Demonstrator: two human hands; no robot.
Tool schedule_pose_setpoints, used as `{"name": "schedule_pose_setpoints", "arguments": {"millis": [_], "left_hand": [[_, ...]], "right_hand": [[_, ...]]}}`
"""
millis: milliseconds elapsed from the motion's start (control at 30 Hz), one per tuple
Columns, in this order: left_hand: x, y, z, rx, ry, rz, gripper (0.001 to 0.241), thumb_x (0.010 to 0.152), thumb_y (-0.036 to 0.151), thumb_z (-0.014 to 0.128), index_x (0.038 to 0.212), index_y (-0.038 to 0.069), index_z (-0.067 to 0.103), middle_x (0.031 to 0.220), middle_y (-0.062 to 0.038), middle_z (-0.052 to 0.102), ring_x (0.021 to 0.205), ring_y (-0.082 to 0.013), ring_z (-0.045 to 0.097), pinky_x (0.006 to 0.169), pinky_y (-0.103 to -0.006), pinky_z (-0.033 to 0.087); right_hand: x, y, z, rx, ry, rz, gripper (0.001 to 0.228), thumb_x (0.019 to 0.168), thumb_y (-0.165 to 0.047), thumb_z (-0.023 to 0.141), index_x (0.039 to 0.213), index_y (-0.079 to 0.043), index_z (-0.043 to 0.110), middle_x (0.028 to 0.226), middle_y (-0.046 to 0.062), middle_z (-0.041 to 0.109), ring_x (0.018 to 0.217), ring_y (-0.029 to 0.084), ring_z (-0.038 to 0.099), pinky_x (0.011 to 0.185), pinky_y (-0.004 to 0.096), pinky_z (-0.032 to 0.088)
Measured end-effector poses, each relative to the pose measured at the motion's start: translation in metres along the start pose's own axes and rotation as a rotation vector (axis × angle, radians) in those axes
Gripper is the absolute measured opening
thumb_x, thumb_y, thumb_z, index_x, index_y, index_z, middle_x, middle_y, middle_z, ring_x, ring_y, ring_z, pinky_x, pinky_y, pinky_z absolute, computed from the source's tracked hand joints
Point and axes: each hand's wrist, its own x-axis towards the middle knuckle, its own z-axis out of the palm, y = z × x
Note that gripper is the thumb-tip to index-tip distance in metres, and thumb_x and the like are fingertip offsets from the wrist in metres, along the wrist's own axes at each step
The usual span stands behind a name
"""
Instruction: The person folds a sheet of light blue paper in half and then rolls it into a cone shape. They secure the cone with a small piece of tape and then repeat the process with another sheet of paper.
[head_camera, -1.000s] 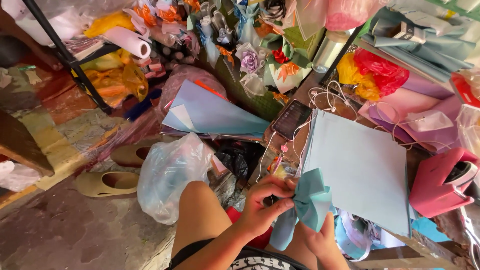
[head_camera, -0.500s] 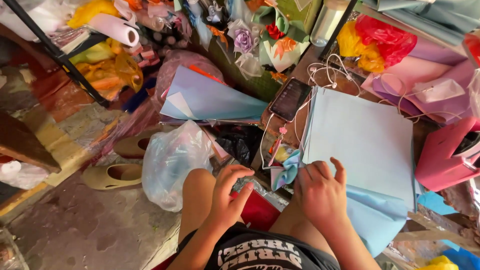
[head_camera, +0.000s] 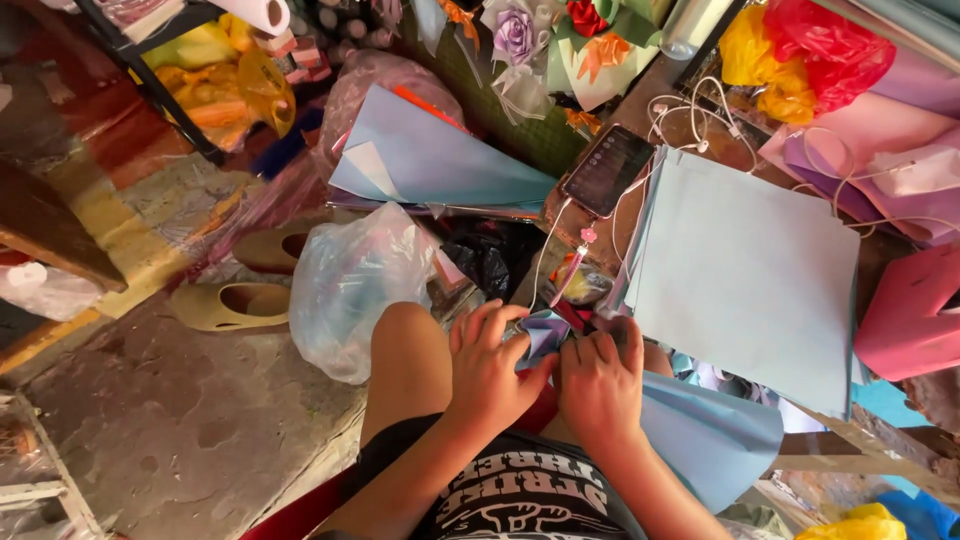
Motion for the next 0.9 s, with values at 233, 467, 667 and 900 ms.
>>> {"name": "schedule_pose_setpoints", "arguments": {"millis": [233,467,667,900], "left_hand": [[-0.013,-0.016,0.022,-0.272,-0.130,-0.084,0.024,0.086,0.020,0.081,0.069,0.006,0.071,0.136,-0.007,0.060,0.135,-0.0383,0.047,0.109,-0.0562,0.038],[-0.001,-0.010,0.006,-0.212,-0.022,-0.005,0.018,0.079,0.019,0.085,0.072,0.013,0.068,0.128,-0.004,0.062,0.128,-0.0390,0.054,0.106,-0.0577,0.037],[0.001,0.000,-0.006,-0.077,-0.011,-0.035,0.017,0.069,0.026,0.082,0.074,0.012,0.075,0.127,-0.009,0.061,0.127,-0.0401,0.049,0.102,-0.0619,0.031],[-0.011,-0.021,0.019,-0.160,-0.156,-0.177,0.035,0.087,0.032,0.070,0.074,0.000,0.070,0.138,-0.010,0.054,0.140,-0.0400,0.035,0.102,-0.0606,0.027]], "right_hand": [[-0.014,0.002,0.030,0.002,-0.037,0.032,0.019,0.081,-0.002,0.056,0.065,-0.013,0.058,0.062,0.002,0.052,0.073,0.024,0.053,0.115,0.056,0.038],[-0.006,0.004,0.017,-0.017,-0.007,0.030,0.019,0.081,-0.005,0.060,0.066,-0.014,0.057,0.065,0.001,0.051,0.075,0.024,0.053,0.108,0.056,0.043],[-0.007,-0.001,0.036,-0.099,0.013,0.057,0.007,0.072,-0.024,0.064,0.067,-0.025,0.059,0.068,-0.006,0.058,0.081,0.018,0.060,0.111,0.051,0.044],[-0.006,-0.009,0.064,-0.107,0.103,0.122,0.022,0.084,-0.021,0.069,0.064,-0.024,0.061,0.061,-0.009,0.056,0.076,0.013,0.060,0.116,0.048,0.044]]}}
